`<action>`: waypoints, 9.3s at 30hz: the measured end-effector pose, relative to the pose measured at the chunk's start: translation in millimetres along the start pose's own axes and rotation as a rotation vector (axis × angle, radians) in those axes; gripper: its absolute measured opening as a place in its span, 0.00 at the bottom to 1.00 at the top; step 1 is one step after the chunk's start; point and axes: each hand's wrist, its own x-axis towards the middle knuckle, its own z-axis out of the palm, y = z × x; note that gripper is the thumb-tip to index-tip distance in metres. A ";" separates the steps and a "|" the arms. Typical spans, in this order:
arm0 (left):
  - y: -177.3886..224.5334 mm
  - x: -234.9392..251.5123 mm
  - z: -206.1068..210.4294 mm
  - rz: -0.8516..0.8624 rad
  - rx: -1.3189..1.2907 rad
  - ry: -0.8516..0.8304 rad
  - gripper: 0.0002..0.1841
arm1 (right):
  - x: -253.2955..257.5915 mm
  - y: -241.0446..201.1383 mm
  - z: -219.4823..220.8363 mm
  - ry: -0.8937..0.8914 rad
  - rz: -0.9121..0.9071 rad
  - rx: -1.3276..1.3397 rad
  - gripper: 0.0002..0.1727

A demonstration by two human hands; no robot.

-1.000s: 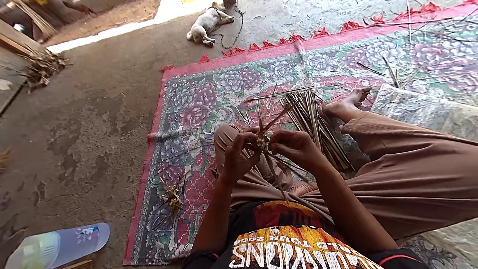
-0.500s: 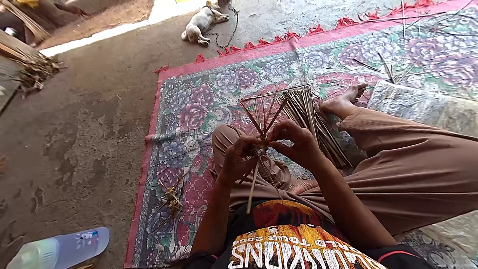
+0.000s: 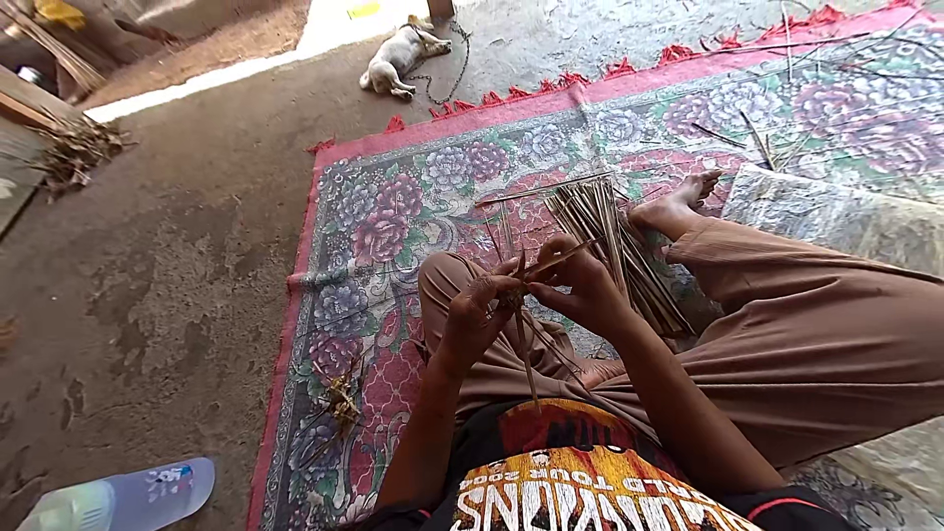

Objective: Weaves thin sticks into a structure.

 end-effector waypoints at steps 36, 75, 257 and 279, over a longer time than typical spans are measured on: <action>10.9 -6.6 -7.0 -0.265 -0.509 -0.025 0.11 | -2.5 -11.7 -13.7 -0.186 0.140 0.134 0.08; -3.5 5.5 -22.5 -0.173 -0.522 -0.211 0.23 | -3.9 7.9 -10.3 -0.238 0.549 0.878 0.09; -9.9 -5.9 25.6 -0.577 -0.445 0.099 0.12 | 1.9 27.5 -0.2 -0.048 0.379 0.390 0.06; -9.0 -23.9 31.2 -0.656 -0.547 0.291 0.11 | -6.4 30.6 27.1 0.034 0.183 0.332 0.05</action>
